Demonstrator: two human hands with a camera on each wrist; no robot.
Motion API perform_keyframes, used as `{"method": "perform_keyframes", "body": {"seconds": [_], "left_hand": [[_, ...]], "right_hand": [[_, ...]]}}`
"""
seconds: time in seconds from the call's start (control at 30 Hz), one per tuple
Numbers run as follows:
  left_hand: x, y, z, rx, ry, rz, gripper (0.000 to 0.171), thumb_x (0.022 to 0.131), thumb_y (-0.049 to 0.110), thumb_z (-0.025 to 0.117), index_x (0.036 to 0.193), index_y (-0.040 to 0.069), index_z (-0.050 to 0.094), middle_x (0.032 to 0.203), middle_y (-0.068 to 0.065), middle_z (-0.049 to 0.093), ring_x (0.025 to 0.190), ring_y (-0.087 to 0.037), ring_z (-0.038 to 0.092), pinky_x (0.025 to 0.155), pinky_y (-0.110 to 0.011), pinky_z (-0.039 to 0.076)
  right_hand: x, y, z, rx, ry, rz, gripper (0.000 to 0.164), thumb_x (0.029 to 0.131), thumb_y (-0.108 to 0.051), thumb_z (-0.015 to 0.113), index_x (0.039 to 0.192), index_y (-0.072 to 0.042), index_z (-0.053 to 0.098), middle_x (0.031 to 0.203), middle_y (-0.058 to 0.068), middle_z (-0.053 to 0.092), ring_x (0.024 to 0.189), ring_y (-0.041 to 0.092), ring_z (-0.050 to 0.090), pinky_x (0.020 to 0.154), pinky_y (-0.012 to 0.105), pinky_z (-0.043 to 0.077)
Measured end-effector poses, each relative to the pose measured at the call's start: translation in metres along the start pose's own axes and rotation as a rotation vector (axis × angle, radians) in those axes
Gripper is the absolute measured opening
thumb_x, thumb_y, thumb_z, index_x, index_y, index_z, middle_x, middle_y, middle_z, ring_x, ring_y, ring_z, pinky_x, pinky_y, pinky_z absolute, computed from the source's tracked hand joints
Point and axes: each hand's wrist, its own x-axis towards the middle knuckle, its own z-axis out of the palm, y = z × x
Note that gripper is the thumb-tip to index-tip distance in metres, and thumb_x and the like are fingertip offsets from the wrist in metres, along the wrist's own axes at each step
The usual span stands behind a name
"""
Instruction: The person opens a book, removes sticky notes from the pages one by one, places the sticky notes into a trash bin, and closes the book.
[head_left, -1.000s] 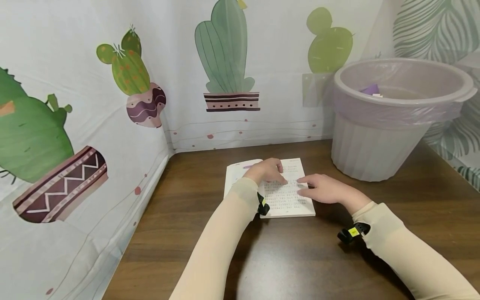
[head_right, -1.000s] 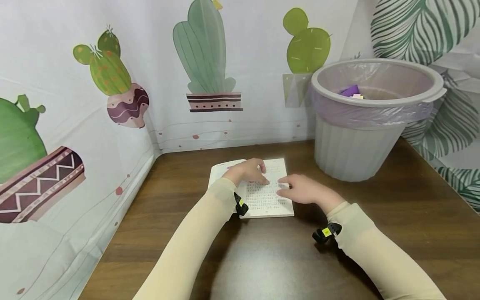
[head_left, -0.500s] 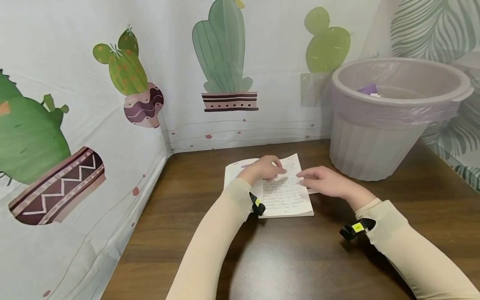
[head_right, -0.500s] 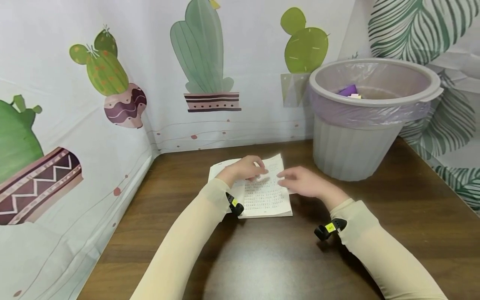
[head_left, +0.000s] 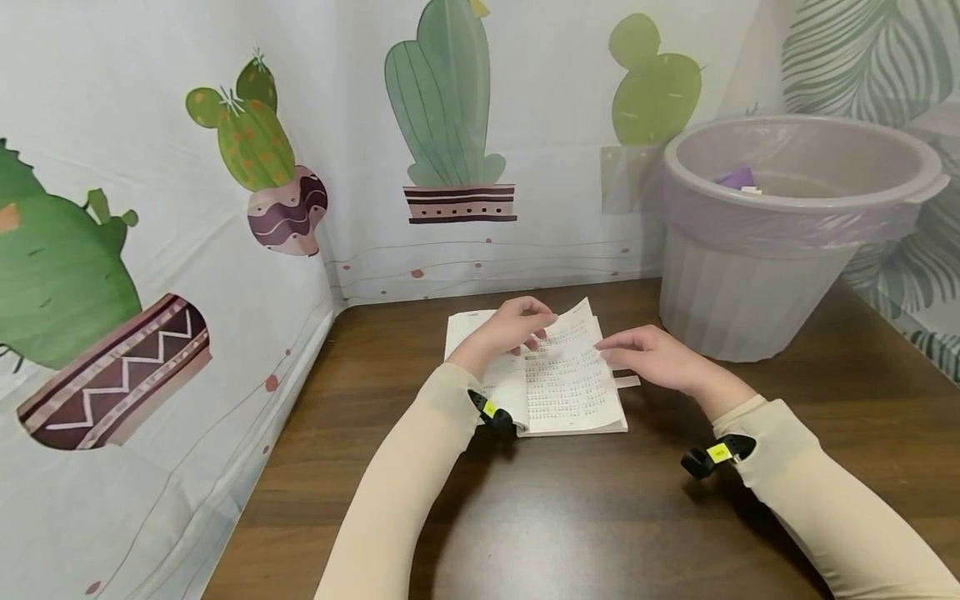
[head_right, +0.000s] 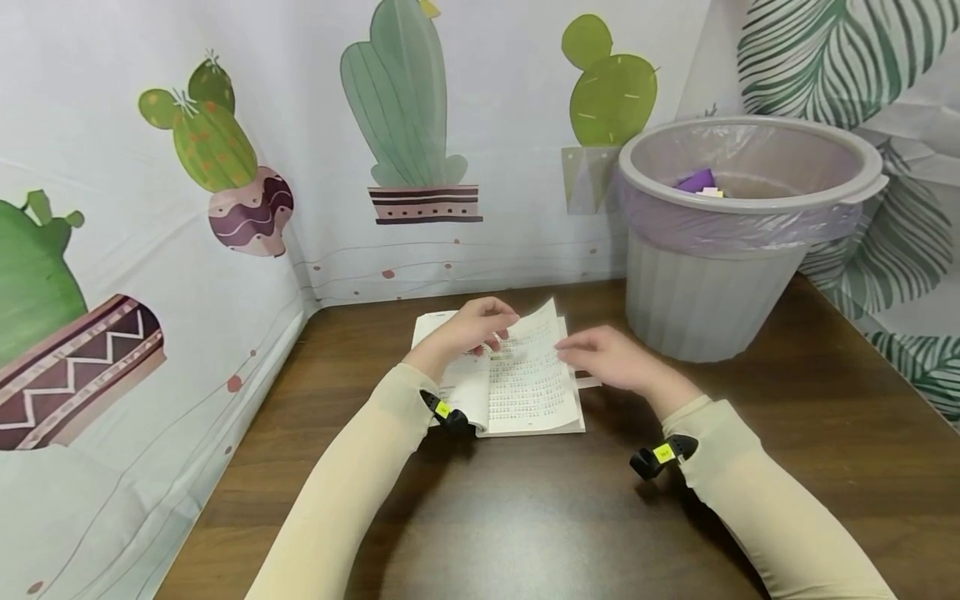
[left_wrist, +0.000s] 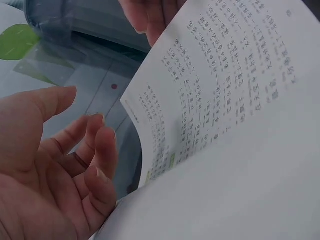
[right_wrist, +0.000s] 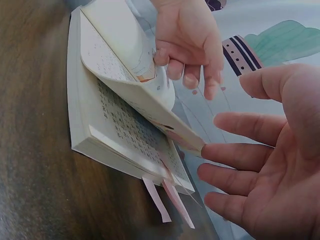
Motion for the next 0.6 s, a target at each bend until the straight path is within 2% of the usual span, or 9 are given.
{"method": "perform_keyframes", "body": {"seconds": [0.13,0.37,0.5,0.6], "left_hand": [[-0.009,-0.002,-0.007,-0.013,-0.033,-0.017,0.031,0.1,0.049,0.063,0.121,0.027,0.063,0.113,-0.009,0.072,0.091,-0.03,0.072,0.061,-0.03,0.047],[-0.026,-0.01,-0.016,0.007,-0.074,-0.013,0.033,0.1,0.048,0.063,0.124,0.025,0.062,0.117,-0.014,0.071,0.082,-0.022,0.068,0.058,-0.029,0.044],[-0.036,-0.016,-0.02,0.053,-0.077,0.034,0.035,0.101,0.045,0.063,0.127,0.021,0.061,0.116,-0.015,0.07,0.083,-0.021,0.062,0.06,-0.03,0.045],[-0.044,-0.019,-0.021,0.103,-0.069,0.098,0.04,0.101,0.04,0.064,0.131,0.014,0.061,0.113,-0.014,0.069,0.091,-0.023,0.062,0.068,-0.033,0.049]], "right_hand": [[0.0,-0.001,0.0,0.034,0.005,0.011,0.04,0.104,-0.025,0.059,0.134,0.002,0.065,0.13,0.019,0.071,0.124,0.032,0.064,0.105,0.054,0.05],[-0.001,-0.001,0.0,0.137,0.023,0.001,0.044,0.105,-0.024,0.057,0.142,0.001,0.059,0.145,0.02,0.061,0.139,0.038,0.053,0.112,0.06,0.043],[0.001,0.001,0.002,0.257,0.024,0.005,0.05,0.105,-0.023,0.056,0.148,0.003,0.051,0.154,0.022,0.051,0.142,0.041,0.049,0.112,0.055,0.044],[0.004,0.002,0.003,0.386,0.01,0.028,0.057,0.106,-0.024,0.056,0.154,0.004,0.041,0.158,0.024,0.045,0.141,0.042,0.049,0.11,0.048,0.047]]}}
